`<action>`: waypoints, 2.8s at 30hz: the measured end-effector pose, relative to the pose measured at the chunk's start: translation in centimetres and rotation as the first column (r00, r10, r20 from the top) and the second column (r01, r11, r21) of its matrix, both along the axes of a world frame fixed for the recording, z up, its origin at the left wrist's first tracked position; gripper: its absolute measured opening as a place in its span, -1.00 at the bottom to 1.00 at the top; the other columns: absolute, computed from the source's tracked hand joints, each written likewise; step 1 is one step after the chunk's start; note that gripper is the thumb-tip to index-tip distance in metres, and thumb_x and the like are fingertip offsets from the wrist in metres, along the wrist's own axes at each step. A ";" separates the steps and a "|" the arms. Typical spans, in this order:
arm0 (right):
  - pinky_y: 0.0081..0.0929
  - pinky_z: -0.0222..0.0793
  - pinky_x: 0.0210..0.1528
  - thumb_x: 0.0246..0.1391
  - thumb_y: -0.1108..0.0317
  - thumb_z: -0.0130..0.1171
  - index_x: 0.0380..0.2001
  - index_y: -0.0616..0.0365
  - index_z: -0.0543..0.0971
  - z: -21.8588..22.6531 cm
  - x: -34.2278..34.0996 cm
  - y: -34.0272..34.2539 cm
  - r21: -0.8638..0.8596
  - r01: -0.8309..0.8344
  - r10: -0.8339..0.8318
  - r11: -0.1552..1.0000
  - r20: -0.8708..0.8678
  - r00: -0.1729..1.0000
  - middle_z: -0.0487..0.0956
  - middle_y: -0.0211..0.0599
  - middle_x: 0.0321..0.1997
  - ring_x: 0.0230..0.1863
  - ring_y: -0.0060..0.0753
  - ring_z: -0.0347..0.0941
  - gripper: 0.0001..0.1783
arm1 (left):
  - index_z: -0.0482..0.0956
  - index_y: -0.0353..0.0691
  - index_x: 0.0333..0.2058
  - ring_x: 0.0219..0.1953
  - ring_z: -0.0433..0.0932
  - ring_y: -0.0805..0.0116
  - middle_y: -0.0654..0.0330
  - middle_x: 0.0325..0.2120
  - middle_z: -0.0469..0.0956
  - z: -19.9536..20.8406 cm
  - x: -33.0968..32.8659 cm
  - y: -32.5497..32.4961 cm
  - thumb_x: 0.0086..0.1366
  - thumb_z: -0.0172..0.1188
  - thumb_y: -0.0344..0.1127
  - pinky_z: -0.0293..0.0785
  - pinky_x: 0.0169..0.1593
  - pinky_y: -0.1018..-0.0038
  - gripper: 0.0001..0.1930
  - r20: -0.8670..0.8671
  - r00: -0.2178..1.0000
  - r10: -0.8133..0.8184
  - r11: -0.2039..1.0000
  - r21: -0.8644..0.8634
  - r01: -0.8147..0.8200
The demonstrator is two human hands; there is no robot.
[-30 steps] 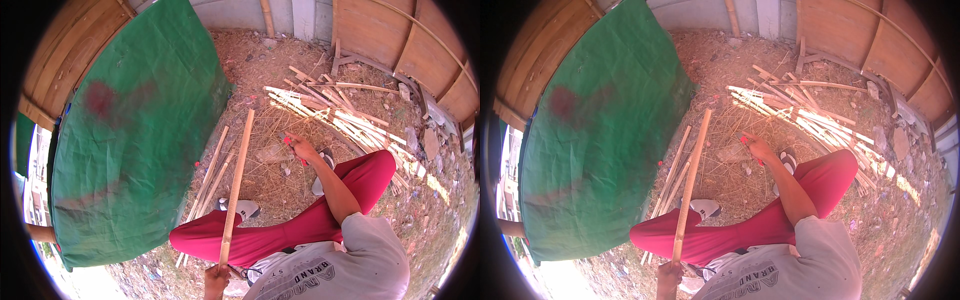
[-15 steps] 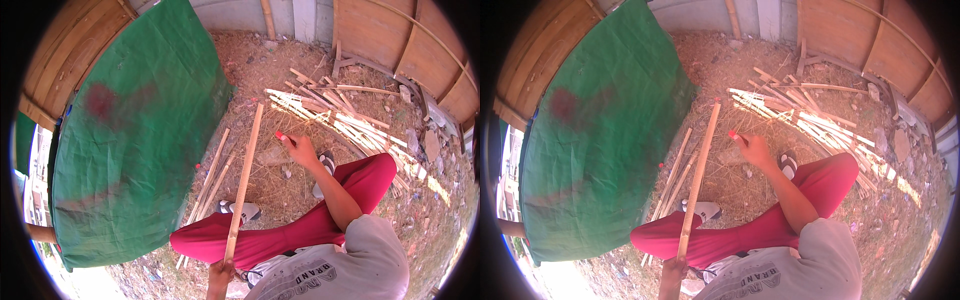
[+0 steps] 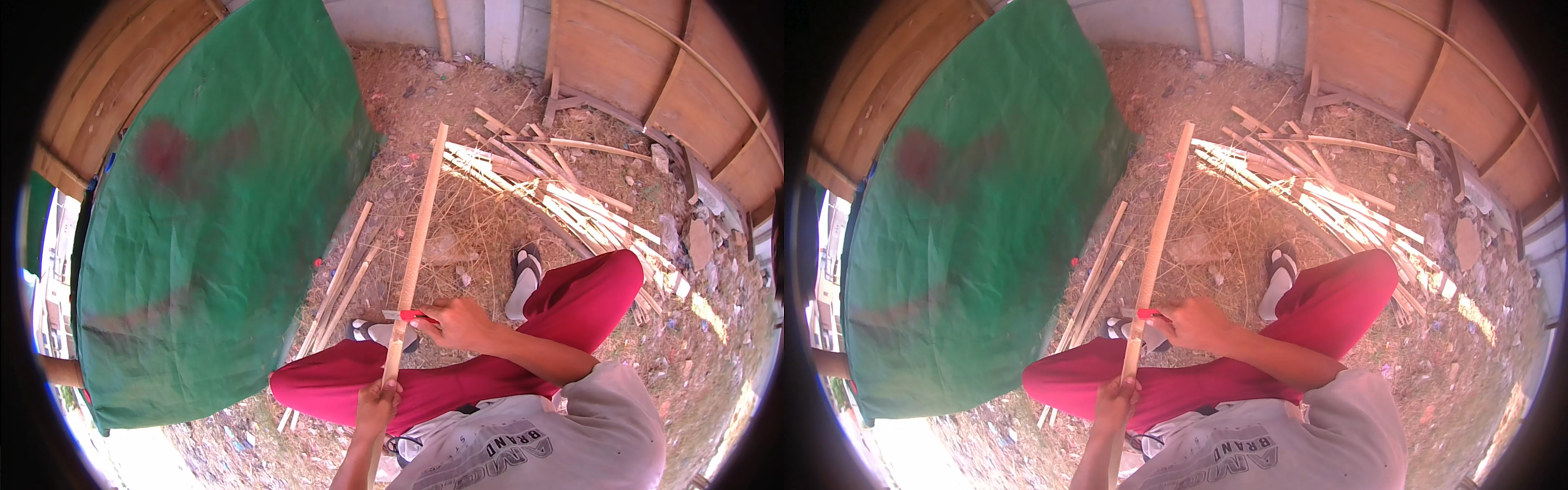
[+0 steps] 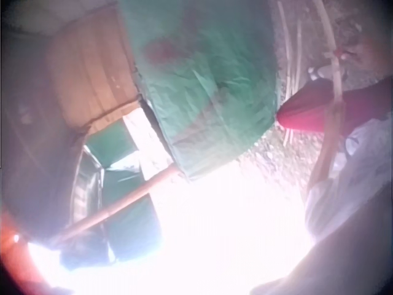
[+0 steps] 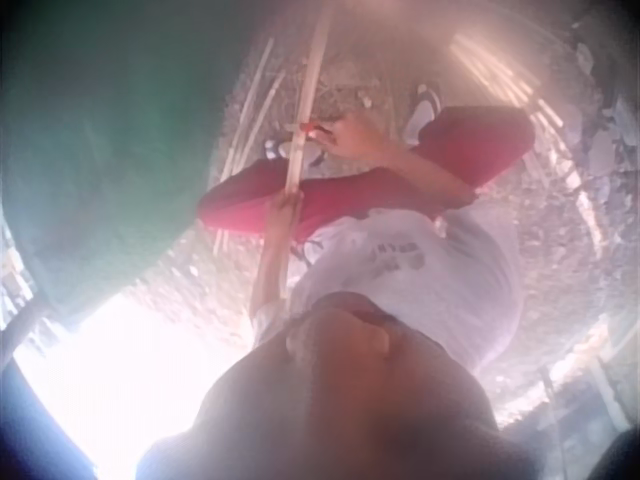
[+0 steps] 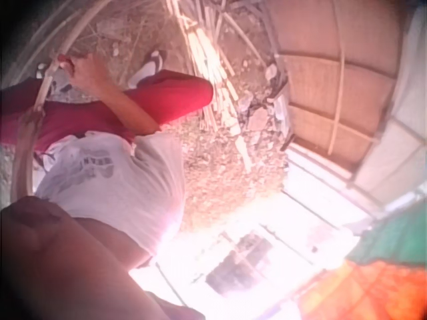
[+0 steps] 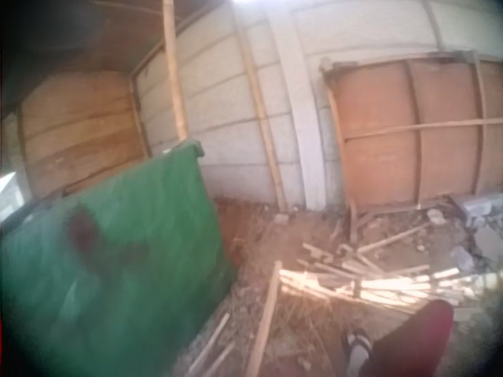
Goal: The person sits on the ground and uses a red utility knife to sharpen the ends of thin wooden sticks. They hold the sticks with one hand and scrape the blade along the wood to create a pointed tip, repeating the process on multiple sticks.
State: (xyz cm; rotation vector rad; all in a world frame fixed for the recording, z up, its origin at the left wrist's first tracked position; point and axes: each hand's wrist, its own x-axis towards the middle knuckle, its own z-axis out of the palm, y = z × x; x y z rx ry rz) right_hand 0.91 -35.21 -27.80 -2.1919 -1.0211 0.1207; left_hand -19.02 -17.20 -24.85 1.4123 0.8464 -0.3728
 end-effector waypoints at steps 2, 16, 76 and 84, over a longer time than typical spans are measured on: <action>-0.19 0.49 -0.56 0.20 -0.02 0.18 -0.21 0.15 0.71 -0.2 -0.2 0.0 -0.024 -0.007 0.006 1.000 -0.016 1.000 0.64 -0.13 -0.50 -0.59 -0.07 0.57 -0.57 | 0.50 -0.27 -0.36 -0.70 0.22 0.67 0.39 -0.68 0.34 -0.2 0.4 -0.1 0.52 0.03 -0.24 0.13 -0.64 0.62 -0.73 0.020 1.000 -0.019 1.000 -0.005 0.019; -0.21 0.46 -0.64 0.17 -0.05 0.20 -0.30 0.07 0.72 -1.5 -0.3 0.6 -0.003 0.111 -0.111 0.994 0.080 0.991 0.64 -0.20 -0.52 -0.65 -0.12 0.55 -0.60 | 0.55 -0.32 -0.45 -0.67 0.34 0.59 0.33 -0.72 0.41 -0.9 -0.1 -0.8 0.46 0.10 -0.29 0.24 -0.59 0.51 -0.71 0.038 0.994 -0.104 0.946 0.313 0.087; 0.00 0.53 -0.14 0.22 -0.14 0.09 -0.34 0.27 0.69 -3.8 20.4 -4.2 -0.441 0.493 -0.562 0.750 -0.032 0.827 0.65 0.10 -0.39 -0.25 0.16 0.63 -0.41 | 0.57 -0.31 -0.30 -0.50 0.62 -0.01 -0.10 -0.59 0.56 2.4 -12.4 0.2 0.34 0.10 -0.29 0.45 -0.46 0.15 -0.81 -0.108 0.891 -0.440 0.622 0.679 0.390; -0.10 0.54 -0.01 0.22 -0.13 0.12 -0.15 0.32 0.64 -6.4 24.9 -9.6 -0.531 0.630 -0.718 0.567 0.054 0.693 0.66 0.09 -0.12 -0.04 0.07 0.62 -0.39 | 0.58 -0.27 -0.43 -0.49 0.60 -0.02 -0.06 -0.60 0.56 5.3 -16.5 0.9 0.41 -0.03 -0.18 0.45 -0.45 0.10 -0.66 -0.325 0.868 -0.375 0.528 0.695 0.488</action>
